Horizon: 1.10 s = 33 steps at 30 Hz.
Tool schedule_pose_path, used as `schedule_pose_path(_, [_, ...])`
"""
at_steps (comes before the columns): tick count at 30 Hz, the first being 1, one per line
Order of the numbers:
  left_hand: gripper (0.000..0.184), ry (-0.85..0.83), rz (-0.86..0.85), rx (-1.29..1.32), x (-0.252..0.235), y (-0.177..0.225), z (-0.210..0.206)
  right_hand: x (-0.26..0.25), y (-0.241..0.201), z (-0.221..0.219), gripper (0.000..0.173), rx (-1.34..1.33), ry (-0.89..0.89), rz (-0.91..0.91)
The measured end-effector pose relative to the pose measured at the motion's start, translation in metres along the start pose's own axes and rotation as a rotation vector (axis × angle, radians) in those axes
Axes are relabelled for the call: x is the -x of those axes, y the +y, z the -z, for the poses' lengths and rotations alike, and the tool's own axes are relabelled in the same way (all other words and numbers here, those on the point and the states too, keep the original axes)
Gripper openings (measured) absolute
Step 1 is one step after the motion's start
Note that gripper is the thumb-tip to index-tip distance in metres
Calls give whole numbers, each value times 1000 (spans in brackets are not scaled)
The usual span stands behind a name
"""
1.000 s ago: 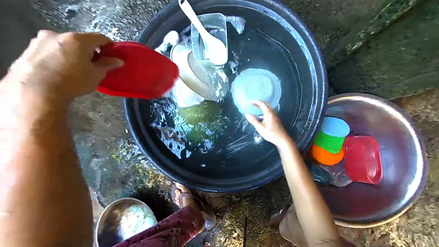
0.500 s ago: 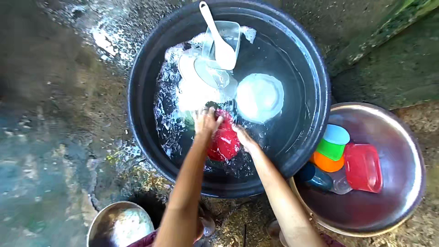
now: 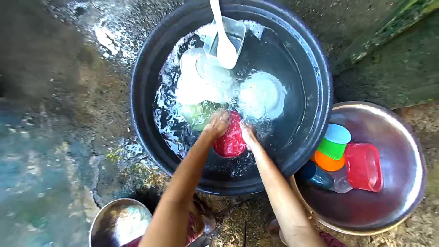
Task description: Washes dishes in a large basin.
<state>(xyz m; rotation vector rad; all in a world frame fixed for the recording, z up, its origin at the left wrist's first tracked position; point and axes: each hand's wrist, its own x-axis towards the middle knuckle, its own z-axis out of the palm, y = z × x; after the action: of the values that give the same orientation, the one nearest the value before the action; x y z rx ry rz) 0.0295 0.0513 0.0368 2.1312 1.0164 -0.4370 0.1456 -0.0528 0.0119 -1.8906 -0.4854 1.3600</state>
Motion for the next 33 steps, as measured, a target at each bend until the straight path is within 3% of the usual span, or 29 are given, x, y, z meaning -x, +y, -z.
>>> schedule_pose_path(3, [54, 222, -123, 141, -12, 35, -33, 1, -7, 5, 46, -135, 92, -17])
schedule_pose_path(5, [47, 155, -303, 117, -1, 40, -53, -1, -13, 14, 48, -65, 221, -27])
schedule_pose_path(7, [43, -16, -474, 77, 18, 20, -54, -9, -12, 23, 52, -64, 294, -9])
schedule_pose_path(8, [43, -75, -478, 71, 24, 5, -46, -12, -11, 25, 51, -55, 309, 2])
schedule_pose_path(10, [42, -36, -364, 85, 25, -20, -26, -13, -4, 19, 50, -27, 251, 21])
schedule_pose_path(13, [52, -7, 25, -15, 7, 10, 4, -8, 0, 9, 51, -43, 72, -22])
schedule_pose_path(14, [52, 45, 63, 12, 2, 24, -6, -6, 3, 7, 51, -94, 61, -17])
schedule_pose_path(16, [47, 115, 1, 35, 0, 50, -36, -3, -1, 7, 45, -200, 148, -2])
schedule_pose_path(20, [61, -53, -250, 23, 2, 50, -64, -17, -6, 31, 46, -232, 176, -153])
schedule_pose_path(21, [65, -72, -283, -28, 10, 50, -60, -20, -5, 39, 47, -211, 95, -211])
schedule_pose_path(23, [56, -108, -281, -160, 30, 69, -33, -17, -10, 50, 46, -195, -82, -260])
schedule_pose_path(26, [44, -231, -132, -313, 55, 109, 3, -1, -33, 52, 40, -158, -208, -269])
schedule_pose_path(30, [33, -79, -159, -372, 73, 109, 25, 7, -48, 57, 43, -112, -248, -232])
schedule_pose_path(32, [36, 39, -158, -271, 78, 96, 50, 9, -49, 63, 64, 50, -274, -41])
schedule_pose_path(33, [34, 140, -172, -181, 75, 83, 60, 8, -46, 62, 66, 107, -247, 102])
